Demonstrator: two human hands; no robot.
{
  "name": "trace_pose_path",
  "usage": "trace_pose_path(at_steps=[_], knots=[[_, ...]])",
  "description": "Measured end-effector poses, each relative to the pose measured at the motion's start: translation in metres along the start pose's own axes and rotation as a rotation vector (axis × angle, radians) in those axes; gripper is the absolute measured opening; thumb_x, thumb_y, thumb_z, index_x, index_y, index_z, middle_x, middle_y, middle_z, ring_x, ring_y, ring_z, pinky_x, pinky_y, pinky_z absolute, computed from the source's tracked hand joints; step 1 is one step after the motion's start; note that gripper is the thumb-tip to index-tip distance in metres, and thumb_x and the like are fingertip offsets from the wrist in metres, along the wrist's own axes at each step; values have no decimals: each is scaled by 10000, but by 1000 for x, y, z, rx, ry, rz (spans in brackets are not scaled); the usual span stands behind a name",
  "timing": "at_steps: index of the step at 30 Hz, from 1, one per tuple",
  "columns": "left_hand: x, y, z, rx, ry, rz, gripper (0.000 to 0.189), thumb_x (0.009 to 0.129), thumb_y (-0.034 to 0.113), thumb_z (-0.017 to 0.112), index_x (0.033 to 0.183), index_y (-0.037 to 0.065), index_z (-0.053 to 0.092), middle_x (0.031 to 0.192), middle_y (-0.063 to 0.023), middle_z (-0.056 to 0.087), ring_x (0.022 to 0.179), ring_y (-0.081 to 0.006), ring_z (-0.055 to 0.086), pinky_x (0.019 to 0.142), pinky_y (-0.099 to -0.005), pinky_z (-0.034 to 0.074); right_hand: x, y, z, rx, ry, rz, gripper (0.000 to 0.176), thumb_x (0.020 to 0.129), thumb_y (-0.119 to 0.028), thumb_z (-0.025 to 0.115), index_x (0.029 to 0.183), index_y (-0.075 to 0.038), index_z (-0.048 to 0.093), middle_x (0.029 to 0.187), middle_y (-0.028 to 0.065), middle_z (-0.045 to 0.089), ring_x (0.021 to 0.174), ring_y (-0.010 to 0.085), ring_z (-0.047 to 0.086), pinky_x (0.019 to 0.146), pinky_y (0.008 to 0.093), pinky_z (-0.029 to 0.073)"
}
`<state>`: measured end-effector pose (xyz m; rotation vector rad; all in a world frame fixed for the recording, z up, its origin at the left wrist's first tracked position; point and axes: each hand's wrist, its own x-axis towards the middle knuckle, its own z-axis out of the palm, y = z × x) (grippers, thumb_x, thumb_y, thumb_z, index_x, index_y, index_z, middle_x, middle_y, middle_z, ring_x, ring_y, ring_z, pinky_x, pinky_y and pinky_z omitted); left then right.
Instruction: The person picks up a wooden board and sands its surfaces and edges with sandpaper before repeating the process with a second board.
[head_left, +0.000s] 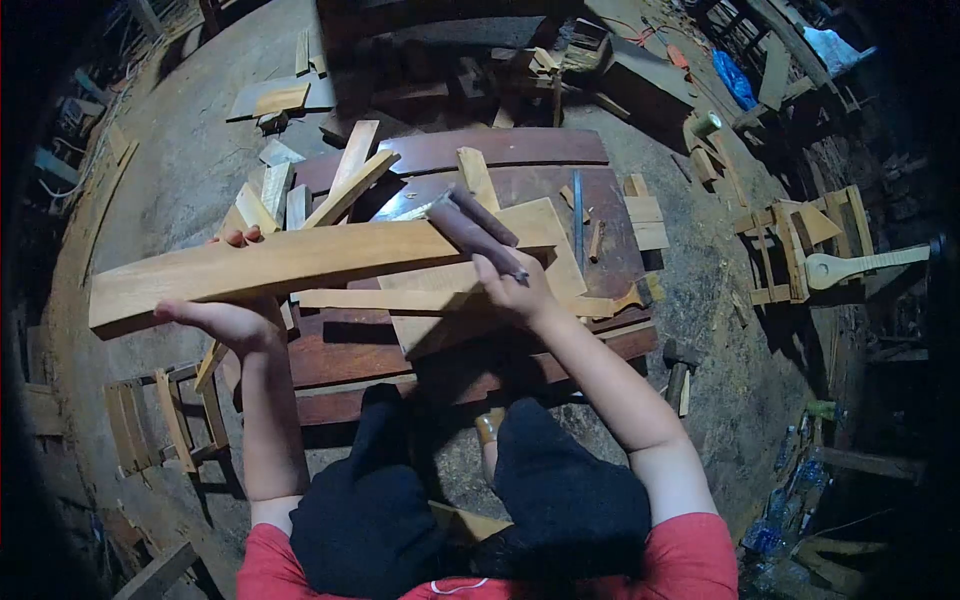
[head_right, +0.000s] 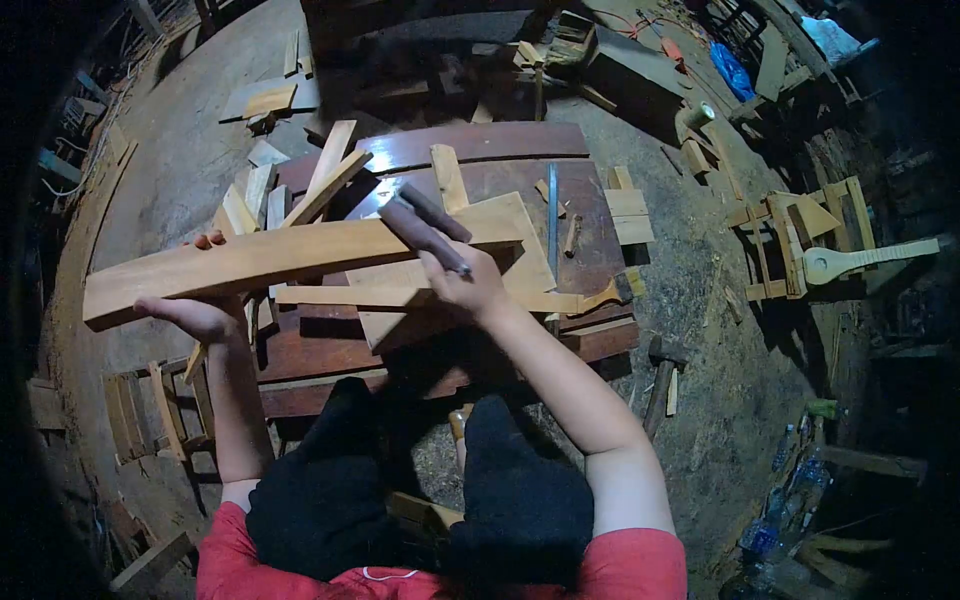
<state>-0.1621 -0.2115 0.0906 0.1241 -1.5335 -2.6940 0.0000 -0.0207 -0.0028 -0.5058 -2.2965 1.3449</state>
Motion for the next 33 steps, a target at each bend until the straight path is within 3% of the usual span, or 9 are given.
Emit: trace_pose_path(at_steps=[2, 3, 4, 8, 14, 23, 26, 29, 33], knots=[[-3, 0, -2, 35, 57, -48, 834, 659, 706, 64, 994, -7, 338, 902, -164, 446, 876, -271, 462, 827, -380, 345, -5, 42, -7, -85, 104, 186, 325, 746, -247, 486, 964, -9, 523, 862, 114, 574, 810, 193, 542, 731, 280, 397], [-1, -2, -7, 30, 58, -48, 834, 659, 706, 64, 994, -7, 338, 902, -164, 446, 876, -271, 462, 827, -380, 345, 6, 53, -23, -91, 138, -147, 326, 766, -259, 435, 998, -43, 515, 970, 130, 539, 925, 231, 502, 784, 294, 375], [4, -6, -16, 16, 18, -59, 843, 655, 709, 60, 995, -8, 344, 901, -166, 453, 880, -271, 462, 826, -381, 344, -3, 37, -41, -203, 89, 283, 336, 782, -276, 380, 1033, -89, 504, 1079, 137, 471, 1040, 254, 415, 841, 298, 336], [-2, -3, -4, 5, 69, -19, 866, 645, 717, 42, 989, -5, 374, 900, -175, 475, 885, -272, 462, 823, -388, 337, 8, 77, -41, -509, 126, 475, 344, 783, -281, 368, 1082, -146, 471, 1135, 119, 426, 1058, 248, 396, 845, 288, 332], [5, -7, -18, 76, -18, -99, 849, 658, 705, 43, 998, -5, 362, 900, -171, 460, 875, -275, 465, 826, -389, 338, 4, -27, 26, -91, 10, -275, 270, 720, -198, 513, 951, -61, 536, 757, 119, 575, 689, 266, 570, 602, 314, 440], [2, -8, -15, -24, 5, -48, 860, 648, 717, 77, 1014, -18, 330, 907, -171, 443, 871, -276, 468, 817, -391, 354, 15, 45, -23, -467, 205, 296, 299, 772, -171, 366, 1029, -149, 517, 1135, 83, 436, 1008, 206, 446, 844, 276, 345], [4, -10, -20, -65, 24, -56, 884, 629, 737, 96, 966, -39, 353, 890, -172, 442, 850, -273, 466, 815, -373, 356, 15, -36, 24, -141, 136, 290, 318, 744, -268, 467, 1040, -160, 507, 853, 137, 565, 832, 270, 540, 743, 352, 403], [1, -7, -21, -45, -26, -104, 915, 602, 760, 82, 903, -42, 406, 821, -163, 470, 785, -236, 479, 770, -310, 374, 3, -82, 49, -87, 4, -211, 285, 732, -246, 515, 884, -8, 555, 757, 137, 582, 701, 194, 573, 653, 296, 430], [2, -10, -28, -108, -21, -152, 892, 627, 742, 105, 942, -54, 358, 855, -174, 436, 814, -262, 455, 797, -343, 353, 3, -19, 36, -77, 89, -106, 286, 730, -179, 479, 978, -44, 527, 822, 135, 573, 753, 243, 565, 690, 312, 428]])
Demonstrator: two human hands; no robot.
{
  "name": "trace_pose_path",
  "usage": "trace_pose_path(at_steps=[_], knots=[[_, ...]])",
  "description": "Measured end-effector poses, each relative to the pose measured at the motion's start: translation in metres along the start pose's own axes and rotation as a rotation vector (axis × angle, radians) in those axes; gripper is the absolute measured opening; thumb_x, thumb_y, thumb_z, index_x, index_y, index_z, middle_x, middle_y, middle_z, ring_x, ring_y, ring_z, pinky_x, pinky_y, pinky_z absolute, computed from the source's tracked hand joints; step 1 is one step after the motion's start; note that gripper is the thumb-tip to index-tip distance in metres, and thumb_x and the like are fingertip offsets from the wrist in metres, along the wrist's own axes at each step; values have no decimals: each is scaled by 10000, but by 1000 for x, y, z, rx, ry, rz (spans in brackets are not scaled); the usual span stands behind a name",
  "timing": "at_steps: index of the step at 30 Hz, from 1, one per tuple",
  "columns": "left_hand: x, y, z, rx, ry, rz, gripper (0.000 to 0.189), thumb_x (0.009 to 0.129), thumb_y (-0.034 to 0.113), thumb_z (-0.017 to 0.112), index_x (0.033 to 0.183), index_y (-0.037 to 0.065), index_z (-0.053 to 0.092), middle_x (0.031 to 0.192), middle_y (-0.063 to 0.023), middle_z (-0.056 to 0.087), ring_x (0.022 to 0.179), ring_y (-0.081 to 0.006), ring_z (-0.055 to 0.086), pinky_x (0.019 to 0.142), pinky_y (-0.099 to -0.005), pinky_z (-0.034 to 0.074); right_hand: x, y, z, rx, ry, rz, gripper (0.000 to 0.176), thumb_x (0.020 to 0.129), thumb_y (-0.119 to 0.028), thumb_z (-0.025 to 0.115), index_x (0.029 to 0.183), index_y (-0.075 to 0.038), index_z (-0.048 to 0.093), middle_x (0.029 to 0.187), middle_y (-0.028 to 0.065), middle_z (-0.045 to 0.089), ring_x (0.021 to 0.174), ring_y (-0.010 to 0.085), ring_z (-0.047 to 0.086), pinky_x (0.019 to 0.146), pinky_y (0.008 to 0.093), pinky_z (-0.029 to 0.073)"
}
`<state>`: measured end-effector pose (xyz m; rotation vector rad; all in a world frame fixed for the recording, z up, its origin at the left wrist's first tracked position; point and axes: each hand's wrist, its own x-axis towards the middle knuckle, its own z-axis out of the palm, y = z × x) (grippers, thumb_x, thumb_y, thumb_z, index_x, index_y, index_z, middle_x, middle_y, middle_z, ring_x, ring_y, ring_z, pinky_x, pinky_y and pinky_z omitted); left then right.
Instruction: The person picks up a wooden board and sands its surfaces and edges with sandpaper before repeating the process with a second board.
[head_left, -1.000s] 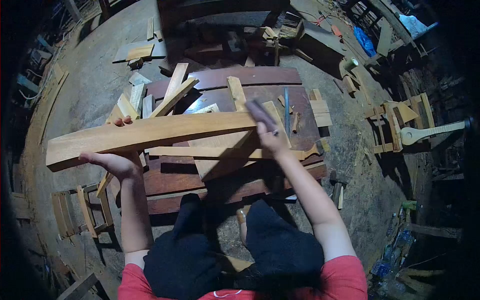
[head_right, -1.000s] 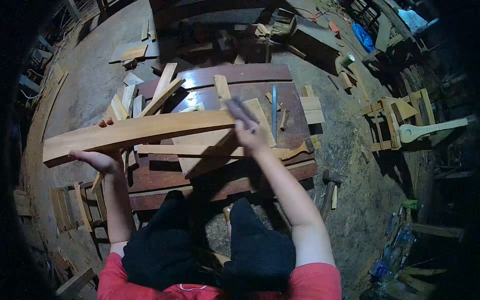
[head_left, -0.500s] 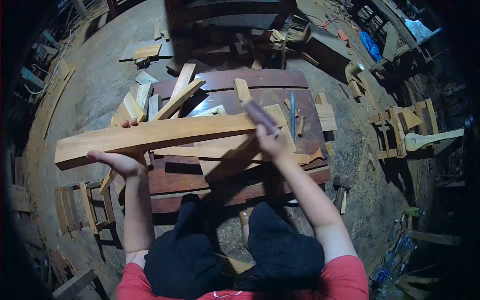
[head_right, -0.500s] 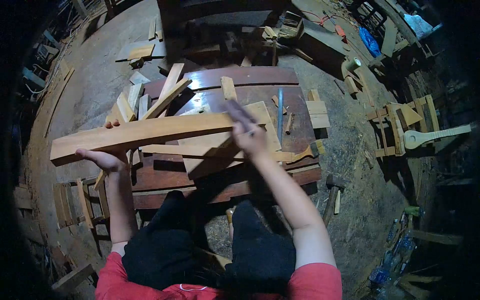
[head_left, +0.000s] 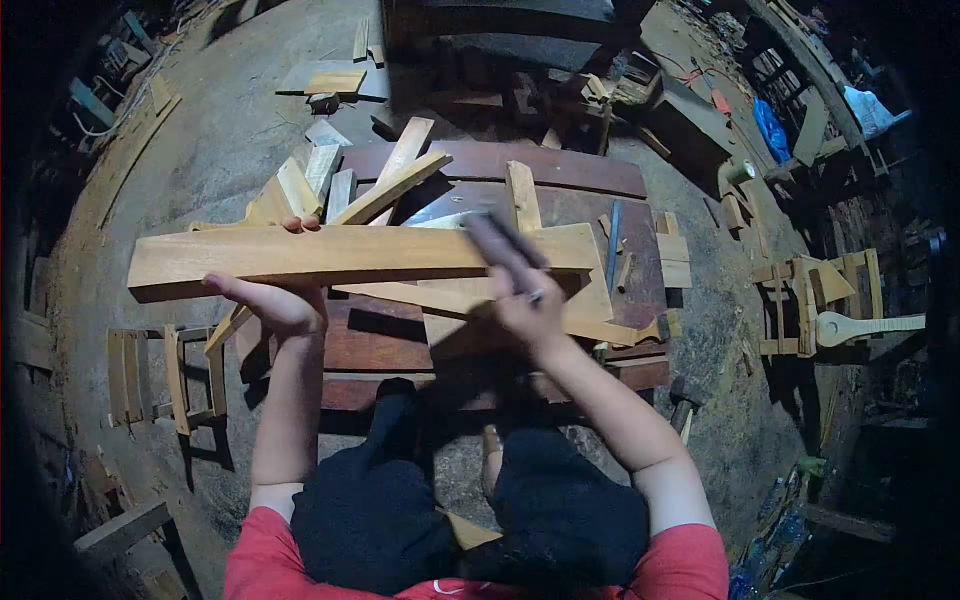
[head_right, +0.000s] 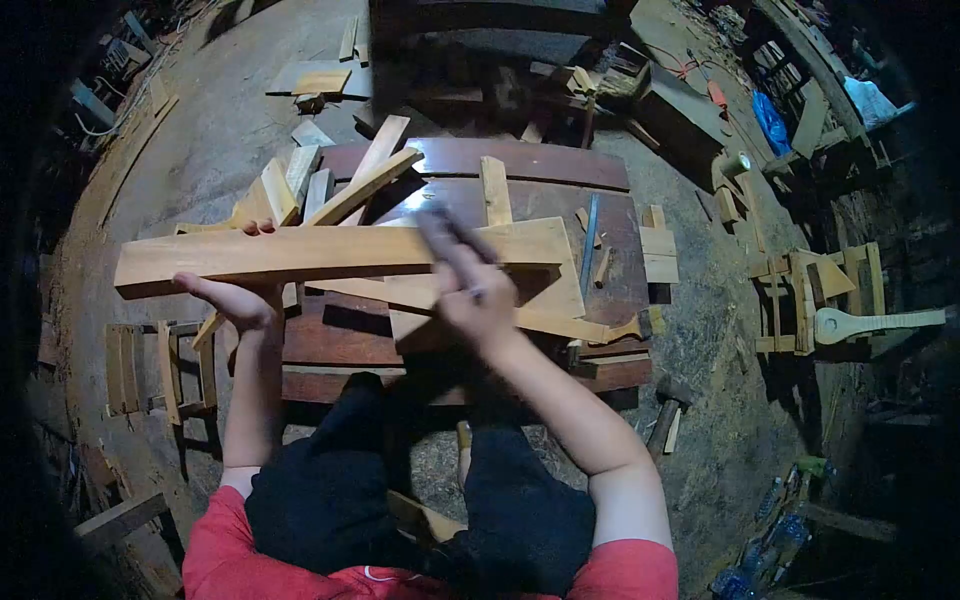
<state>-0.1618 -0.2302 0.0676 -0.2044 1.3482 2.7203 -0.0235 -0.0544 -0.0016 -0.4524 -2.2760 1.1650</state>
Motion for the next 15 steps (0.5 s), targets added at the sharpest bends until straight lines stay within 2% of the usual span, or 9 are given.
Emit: trace_pose_path(at_steps=[1, 4, 6, 8, 9, 10, 11, 13, 15], knots=[[2, -1, -2, 10, -31, 33, 887, 630, 739, 107, 956, -51, 345, 848, -171, 432, 810, -262, 454, 796, -347, 352, -3, 29, -6, 41, 26, 221, 304, 716, -161, 473, 1004, -77, 523, 886, 138, 560, 798, 271, 552, 720, 324, 422], [1, -2, -3, 14, -57, 87, 875, 641, 731, 108, 988, -46, 316, 838, -167, 426, 806, -263, 451, 794, -354, 351, 10, 62, -43, -308, 207, -102, 332, 741, -197, 444, 1060, -119, 492, 965, 129, 539, 850, 254, 539, 742, 325, 407], [2, -2, 0, 4, -52, 111, 868, 648, 724, 108, 1006, -43, 299, 835, -166, 424, 806, -264, 450, 793, -357, 350, 9, 70, -47, -624, 7, 390, 336, 766, -241, 411, 1082, -146, 472, 1010, 125, 518, 886, 249, 521, 753, 323, 396], [1, -1, 1, -24, -62, 102, 850, 663, 711, 110, 1032, -37, 272, 833, -164, 424, 800, -268, 453, 788, -357, 353, 18, 28, -16, -106, 111, 194, 317, 768, -255, 410, 1044, -124, 493, 942, 157, 536, 849, 291, 525, 729, 345, 404], [1, -2, 1, -25, -56, 107, 850, 663, 711, 110, 1032, -37, 272, 833, -164, 424, 800, -268, 453, 788, -357, 353, 20, -7, -7, -45, -37, 230, 299, 757, -235, 420, 1013, -103, 500, 878, 181, 540, 807, 309, 528, 704, 367, 410], [1, -2, 1, -8, -42, 105, 843, 666, 707, 114, 1029, -36, 274, 830, -163, 424, 797, -270, 455, 787, -356, 354, 24, -23, 8, -136, -15, -113, 311, 736, -221, 451, 1013, -86, 490, 847, 189, 538, 756, 311, 536, 685, 367, 420], [2, -2, 1, 10, -34, 106, 836, 669, 704, 117, 1027, -35, 275, 827, -162, 424, 794, -272, 456, 787, -356, 354, 18, -51, 12, -88, -177, 75, 313, 742, -198, 486, 1003, -26, 504, 925, 177, 535, 847, 257, 532, 748, 293, 398], [4, -2, -2, 0, -28, 103, 832, 670, 703, 116, 1025, -32, 278, 826, -163, 426, 791, -272, 458, 785, -355, 356, 22, -50, 30, -53, -93, -451, 280, 702, -170, 519, 919, 8, 515, 742, 179, 550, 713, 289, 550, 663, 332, 419], [5, -2, -4, -8, -27, 85, 829, 670, 703, 116, 1023, -29, 280, 825, -164, 428, 789, -273, 459, 784, -354, 357, 21, -39, 9, -73, -156, -419, 355, 681, -143, 508, 1024, -56, 480, 875, 145, 550, 696, 263, 555, 633, 340, 443]])
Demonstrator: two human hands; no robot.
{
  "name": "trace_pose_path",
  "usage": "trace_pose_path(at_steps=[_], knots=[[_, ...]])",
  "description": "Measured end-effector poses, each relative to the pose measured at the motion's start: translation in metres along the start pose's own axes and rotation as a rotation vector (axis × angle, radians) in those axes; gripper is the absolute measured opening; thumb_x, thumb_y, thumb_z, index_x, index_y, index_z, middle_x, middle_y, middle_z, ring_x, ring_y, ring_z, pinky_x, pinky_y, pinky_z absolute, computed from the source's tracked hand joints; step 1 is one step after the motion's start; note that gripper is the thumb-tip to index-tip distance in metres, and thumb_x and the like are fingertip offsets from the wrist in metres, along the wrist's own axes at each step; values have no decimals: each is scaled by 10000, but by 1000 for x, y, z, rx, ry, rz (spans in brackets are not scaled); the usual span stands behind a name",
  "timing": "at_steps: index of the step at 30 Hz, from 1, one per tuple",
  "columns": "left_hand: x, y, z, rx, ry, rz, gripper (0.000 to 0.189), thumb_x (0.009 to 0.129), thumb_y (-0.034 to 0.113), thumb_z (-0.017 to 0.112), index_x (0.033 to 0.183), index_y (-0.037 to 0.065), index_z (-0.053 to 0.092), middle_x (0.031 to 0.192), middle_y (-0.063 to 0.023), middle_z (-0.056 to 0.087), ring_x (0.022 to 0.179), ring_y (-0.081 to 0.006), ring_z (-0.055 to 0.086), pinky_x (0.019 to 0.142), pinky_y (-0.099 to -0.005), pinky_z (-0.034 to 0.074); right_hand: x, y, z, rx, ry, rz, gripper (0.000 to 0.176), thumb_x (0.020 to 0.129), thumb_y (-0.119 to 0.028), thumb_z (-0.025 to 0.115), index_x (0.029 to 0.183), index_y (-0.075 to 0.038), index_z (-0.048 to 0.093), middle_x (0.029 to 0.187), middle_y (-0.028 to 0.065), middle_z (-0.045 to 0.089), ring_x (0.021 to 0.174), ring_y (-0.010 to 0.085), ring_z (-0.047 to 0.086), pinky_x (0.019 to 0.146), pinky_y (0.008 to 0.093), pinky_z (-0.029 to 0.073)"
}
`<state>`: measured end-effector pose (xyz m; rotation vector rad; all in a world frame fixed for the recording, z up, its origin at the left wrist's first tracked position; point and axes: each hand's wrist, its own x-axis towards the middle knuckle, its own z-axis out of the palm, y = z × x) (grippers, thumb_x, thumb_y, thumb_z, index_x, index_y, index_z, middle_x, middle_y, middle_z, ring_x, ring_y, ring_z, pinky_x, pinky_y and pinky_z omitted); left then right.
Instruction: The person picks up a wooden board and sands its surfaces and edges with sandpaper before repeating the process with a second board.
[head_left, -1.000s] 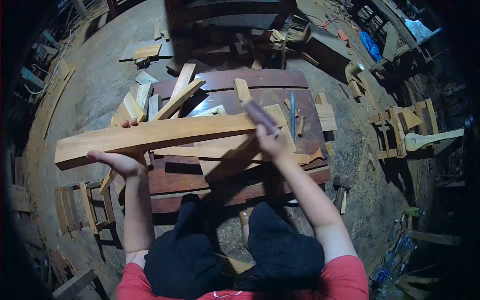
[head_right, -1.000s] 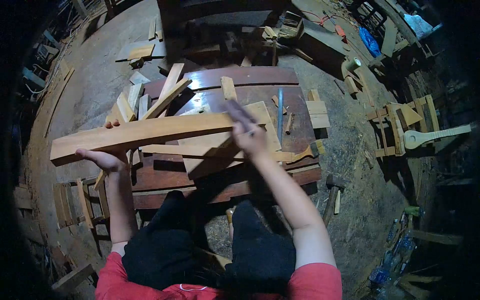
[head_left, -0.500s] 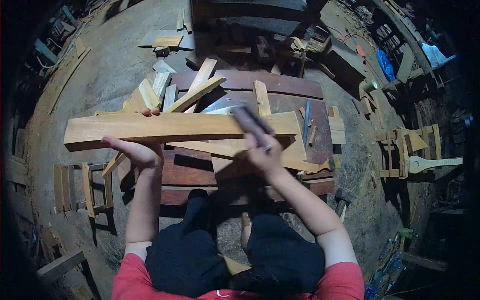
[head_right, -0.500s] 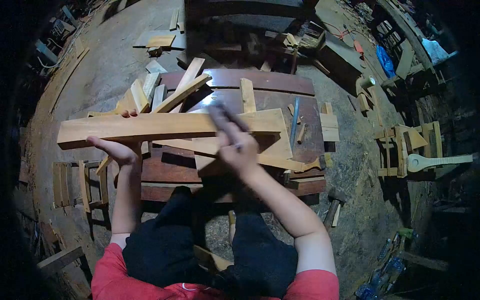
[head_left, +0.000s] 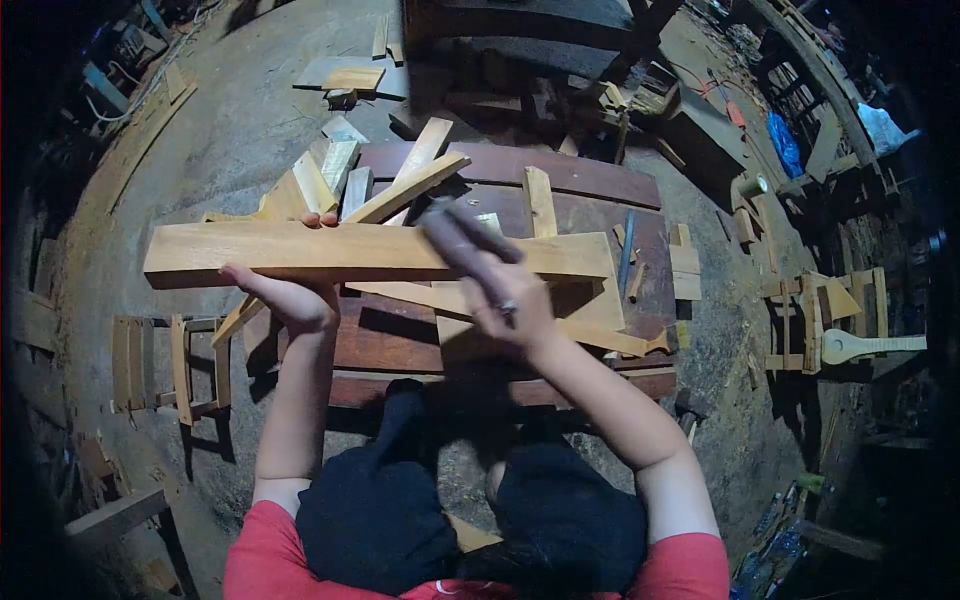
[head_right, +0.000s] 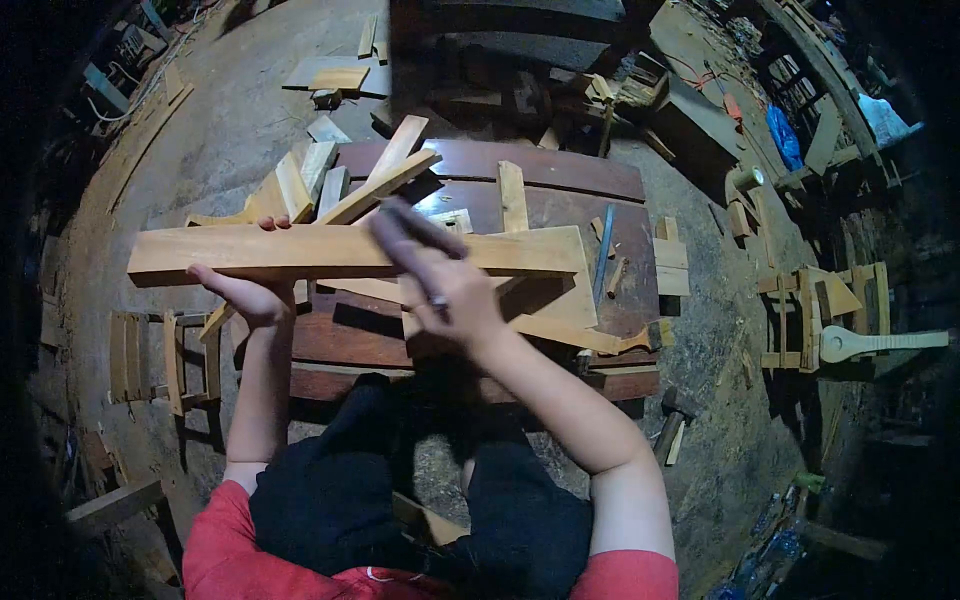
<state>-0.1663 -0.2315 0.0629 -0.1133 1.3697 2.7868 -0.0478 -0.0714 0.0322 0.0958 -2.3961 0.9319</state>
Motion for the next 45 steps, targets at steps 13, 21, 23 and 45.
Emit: trace_pose_path(at_steps=[13, 21, 23, 45], knots=[[6, -6, -2, 8, 26, 61, 865, 636, 734, 111, 975, -28, 343, 799, -161, 442, 781, -275, 460, 786, -382, 349, -1, -13, 7, 121, 26, 127, 328, 696, -141, 486, 1002, -22, 486, 894, 157, 540, 764, 299, 535, 709, 342, 401], [1, -2, 9, -18, 13, 63, 834, 638, 733, 131, 1030, 19, 312, 830, -165, 428, 783, -282, 456, 781, -390, 350, -82, 109, -46, -125, 204, 515, 329, 778, -146, 388, 1068, -10, 457, 1021, 105, 516, 943, 201, 484, 799, 305, 364], [0, 0, 13, 5, 11, 77, 824, 640, 731, 135, 1020, 23, 317, 830, -163, 427, 784, -282, 455, 783, -391, 350, -64, 91, -39, 15, 190, 635, 318, 772, -155, 409, 1051, -15, 472, 980, 102, 536, 897, 207, 505, 774, 306, 378], [1, 0, 4, 2, -18, 49, 859, 627, 741, 108, 941, -22, 349, 766, -155, 459, 725, -276, 482, 737, -364, 371, 12, -23, 4, 87, -98, -78, 364, 692, -108, 504, 1054, -75, 485, 848, 131, 571, 778, 246, 565, 707, 289, 440]])
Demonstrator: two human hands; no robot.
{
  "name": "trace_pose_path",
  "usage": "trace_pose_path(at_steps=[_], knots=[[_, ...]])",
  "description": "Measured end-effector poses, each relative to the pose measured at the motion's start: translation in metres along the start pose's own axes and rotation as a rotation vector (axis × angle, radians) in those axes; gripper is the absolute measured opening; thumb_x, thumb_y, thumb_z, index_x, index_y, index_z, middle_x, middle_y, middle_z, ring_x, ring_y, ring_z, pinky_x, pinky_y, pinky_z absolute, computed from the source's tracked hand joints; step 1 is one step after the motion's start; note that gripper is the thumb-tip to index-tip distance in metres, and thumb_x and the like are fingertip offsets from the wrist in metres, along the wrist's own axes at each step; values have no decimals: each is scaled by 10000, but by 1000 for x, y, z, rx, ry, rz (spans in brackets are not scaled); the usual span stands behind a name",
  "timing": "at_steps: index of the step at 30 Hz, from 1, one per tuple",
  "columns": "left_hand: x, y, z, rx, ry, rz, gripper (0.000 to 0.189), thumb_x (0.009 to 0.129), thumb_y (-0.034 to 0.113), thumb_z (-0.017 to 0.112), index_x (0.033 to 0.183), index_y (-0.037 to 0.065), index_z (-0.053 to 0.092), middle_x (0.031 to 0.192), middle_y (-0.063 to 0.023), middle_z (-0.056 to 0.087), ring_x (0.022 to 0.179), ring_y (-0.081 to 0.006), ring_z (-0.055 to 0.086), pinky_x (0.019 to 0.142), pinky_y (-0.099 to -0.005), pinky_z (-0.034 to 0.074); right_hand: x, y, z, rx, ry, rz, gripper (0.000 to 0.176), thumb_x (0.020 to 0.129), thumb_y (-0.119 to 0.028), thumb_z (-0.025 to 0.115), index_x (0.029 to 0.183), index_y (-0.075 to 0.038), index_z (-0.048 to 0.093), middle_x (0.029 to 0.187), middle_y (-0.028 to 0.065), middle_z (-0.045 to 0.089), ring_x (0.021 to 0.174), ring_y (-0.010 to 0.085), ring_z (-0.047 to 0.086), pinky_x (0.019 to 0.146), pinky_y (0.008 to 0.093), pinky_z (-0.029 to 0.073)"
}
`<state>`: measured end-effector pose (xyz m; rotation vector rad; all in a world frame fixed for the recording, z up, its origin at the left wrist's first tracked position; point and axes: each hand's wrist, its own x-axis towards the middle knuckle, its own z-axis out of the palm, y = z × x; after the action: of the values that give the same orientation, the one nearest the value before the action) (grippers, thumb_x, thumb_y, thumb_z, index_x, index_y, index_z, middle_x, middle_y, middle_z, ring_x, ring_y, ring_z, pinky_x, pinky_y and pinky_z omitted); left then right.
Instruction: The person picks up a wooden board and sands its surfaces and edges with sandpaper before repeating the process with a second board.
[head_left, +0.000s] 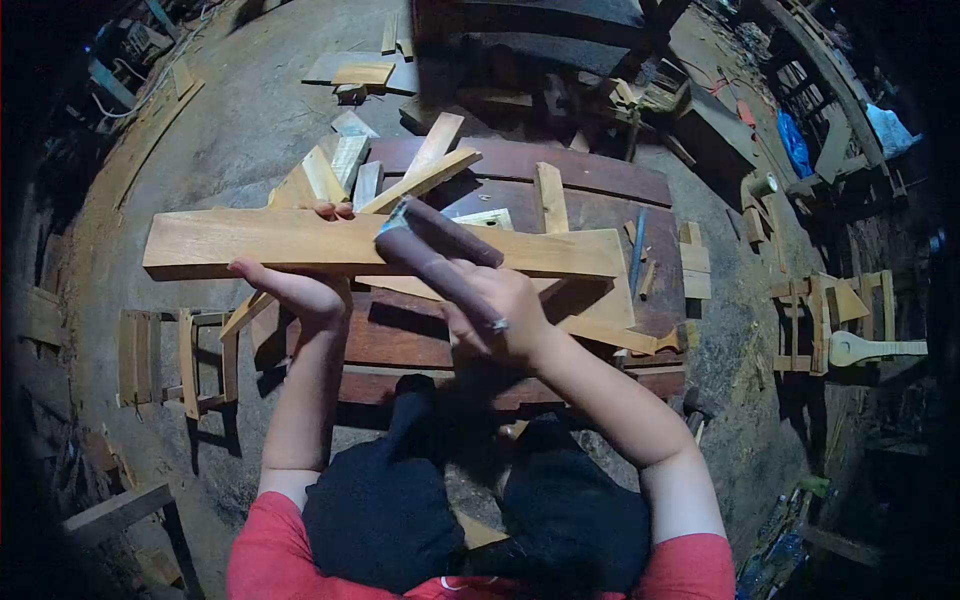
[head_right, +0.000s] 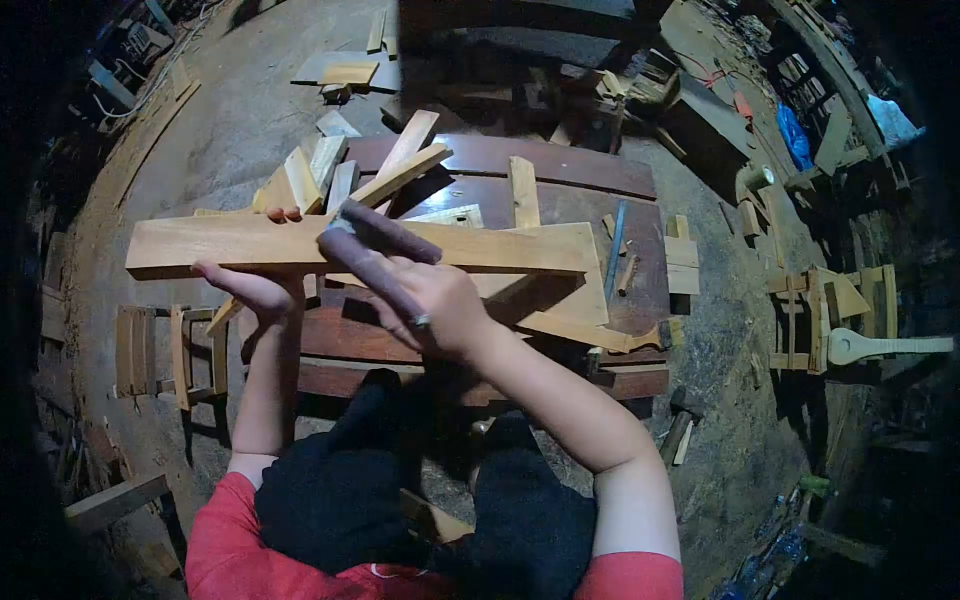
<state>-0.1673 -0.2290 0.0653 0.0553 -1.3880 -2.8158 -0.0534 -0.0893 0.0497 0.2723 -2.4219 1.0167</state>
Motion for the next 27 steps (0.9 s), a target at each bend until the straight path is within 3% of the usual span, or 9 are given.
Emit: trace_pose_path(at_steps=[4, 7, 10, 12, 15, 19, 20, 23, 27], knots=[[-3, 4, 10, 24, -8, 10, 857, 620, 748, 108, 944, -9, 346, 763, -150, 454, 716, -270, 478, 737, -363, 370, -35, 37, -25, -11, 158, 235, 213, 704, -88, 498, 890, 6, 543, 807, 150, 570, 735, 235, 569, 643, 301, 442], [1, 1, 5, 9, -54, 0, 863, 613, 753, 107, 968, 0, 332, 767, -152, 453, 718, -267, 477, 737, -364, 368, -80, 82, -40, -99, 209, 555, 360, 752, -151, 439, 1107, -90, 442, 961, 147, 538, 858, 239, 543, 732, 289, 422], [-2, 1, 6, -22, -107, 37, 806, 654, 716, 151, 962, -4, 339, 798, -168, 446, 768, -283, 455, 768, -385, 353, -71, 84, -32, -573, 308, 460, 432, 726, -219, 496, 1126, -80, 412, 977, 153, 526, 853, 262, 537, 730, 305, 422], [-3, 3, 12, 5, -81, 42, 841, 627, 741, 136, 995, 6, 315, 785, -162, 449, 747, -274, 465, 752, -373, 360, -35, 50, -20, -153, 188, 436, 433, 717, -225, 507, 1112, -71, 422, 1014, 153, 505, 884, 271, 520, 729, 321, 423], [-6, 4, 11, 34, -60, 54, 881, 598, 766, 120, 1032, 19, 291, 770, -158, 454, 729, -265, 475, 737, -362, 367, 6, -1, 0, -1, 64, -89, 385, 723, -200, 544, 1050, -18, 456, 939, 162, 526, 828, 281, 531, 704, 335, 436], [-10, 5, 13, -28, -23, 45, 801, 644, 727, 170, 934, 2, 349, 801, -159, 436, 754, -283, 446, 761, -395, 353, -5, 15, -6, 60, 17, -152, 370, 727, -158, 539, 1059, -19, 452, 927, 130, 540, 817, 235, 544, 698, 300, 446], [-9, 5, 11, -33, -26, 43, 801, 644, 727, 170, 934, 2, 349, 801, -159, 436, 754, -283, 446, 761, -395, 353, -21, 31, -18, 50, -165, 129, 335, 738, -66, 497, 1065, -11, 446, 949, 120, 543, 847, 207, 540, 715, 279, 442], [-6, 4, 5, -7, -140, 67, 800, 644, 726, 172, 942, 5, 349, 801, -159, 437, 755, -284, 448, 761, -399, 354, -72, 85, -34, -183, 229, 208, 303, 750, -29, 419, 1047, -9, 477, 1066, 161, 479, 1029, 227, 438, 836, 307, 361], [-7, 5, 8, -8, -106, 51, 831, 617, 750, 155, 948, 14, 350, 789, -155, 449, 764, -275, 458, 764, -381, 353, -67, 77, -45, -331, 251, 538, 345, 739, -29, 419, 1074, -80, 479, 1120, 159, 435, 1063, 249, 403, 827, 310, 369]])
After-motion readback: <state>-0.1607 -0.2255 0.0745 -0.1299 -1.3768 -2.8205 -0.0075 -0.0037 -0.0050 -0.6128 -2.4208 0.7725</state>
